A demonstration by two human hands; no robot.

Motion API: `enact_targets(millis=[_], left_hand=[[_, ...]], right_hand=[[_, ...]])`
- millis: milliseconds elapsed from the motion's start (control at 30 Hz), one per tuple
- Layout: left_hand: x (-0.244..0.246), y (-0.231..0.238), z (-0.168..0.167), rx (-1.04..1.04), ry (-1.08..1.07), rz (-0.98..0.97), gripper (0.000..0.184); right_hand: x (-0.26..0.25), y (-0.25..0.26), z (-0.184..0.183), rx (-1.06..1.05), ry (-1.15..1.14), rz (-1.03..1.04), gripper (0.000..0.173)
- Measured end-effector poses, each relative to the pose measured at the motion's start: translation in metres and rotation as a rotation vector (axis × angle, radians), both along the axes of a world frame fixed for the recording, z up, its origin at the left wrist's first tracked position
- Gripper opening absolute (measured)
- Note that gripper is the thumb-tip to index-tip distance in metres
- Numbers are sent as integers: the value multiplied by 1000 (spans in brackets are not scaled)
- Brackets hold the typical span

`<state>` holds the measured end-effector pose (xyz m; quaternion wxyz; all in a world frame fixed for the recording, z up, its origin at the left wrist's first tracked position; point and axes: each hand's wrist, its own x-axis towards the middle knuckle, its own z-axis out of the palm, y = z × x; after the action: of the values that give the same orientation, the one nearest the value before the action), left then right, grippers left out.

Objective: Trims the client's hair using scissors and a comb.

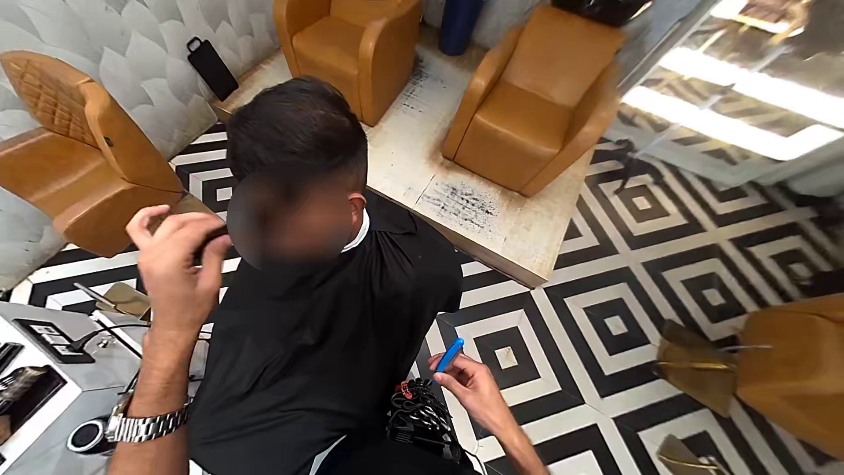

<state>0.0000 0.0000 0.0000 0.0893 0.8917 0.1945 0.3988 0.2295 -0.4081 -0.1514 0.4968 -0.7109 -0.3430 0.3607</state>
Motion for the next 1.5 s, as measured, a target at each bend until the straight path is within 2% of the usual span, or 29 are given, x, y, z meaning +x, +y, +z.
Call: enact_targets(millis=[100, 200, 333, 467, 567, 667, 800, 867, 933, 967, 1033, 1100, 1200, 1267, 1367, 1433, 1500], left_hand=[[-13, -8, -18, -234, -233, 27, 28], [-20, -17, -29, -342, -363, 14, 21], [-33, -25, -39, -376, -376, 45, 20], [-49, -26, -45, -380, -384, 82, 19], [-54, -33, -46, -410, -407, 108, 18], [-47, -64, -32, -521, -373, 212, 21], [-52, -39, -58, -427, -453, 105, 18], [-48, -51, -55, -493, -396, 111, 26], [-38, -73, -52, -611, -257, 65, 54], [-29, -86, -56, -658, -171, 20, 58], [-12, -126, -72, -789, 48, -166, 47], [11, -172, -93, -849, 367, -383, 37], [38, -228, -132, -990, 646, -656, 40], [43, -245, -156, -1100, 633, -734, 42], [45, -251, -163, -1263, 554, -828, 42], [47, -253, -164, -1322, 593, -820, 41], [48, -261, -171, -1312, 651, -733, 45]], right_hand=[[-14, 0, -12, -16, -143, 104, 14], [-24, 1, -34, -63, -199, 242, 15], [-27, -4, -55, -65, -222, 374, 17], [-27, -5, -41, 100, -161, 322, 17], [-37, -7, -42, 16, -208, 422, 19], [-38, -4, -42, 14, -315, 450, 21], [-41, -7, -42, -13, -280, 443, 21], [-41, -8, -45, -53, -347, 479, 25], [-42, -9, -48, -32, -419, 463, 26], [-43, -10, -51, -26, -441, 449, 25], [-46, -10, -52, -65, -486, 460, 26], [-49, -7, -47, -158, -522, 493, 28], [-52, -7, -43, -204, -561, 478, 28], [-53, -12, -46, -219, -574, 459, 29], [-54, -18, -46, -268, -532, 430, 29], [-53, -21, -42, -272, -471, 433, 27], [-46, -24, -35, -264, -327, 435, 27]])
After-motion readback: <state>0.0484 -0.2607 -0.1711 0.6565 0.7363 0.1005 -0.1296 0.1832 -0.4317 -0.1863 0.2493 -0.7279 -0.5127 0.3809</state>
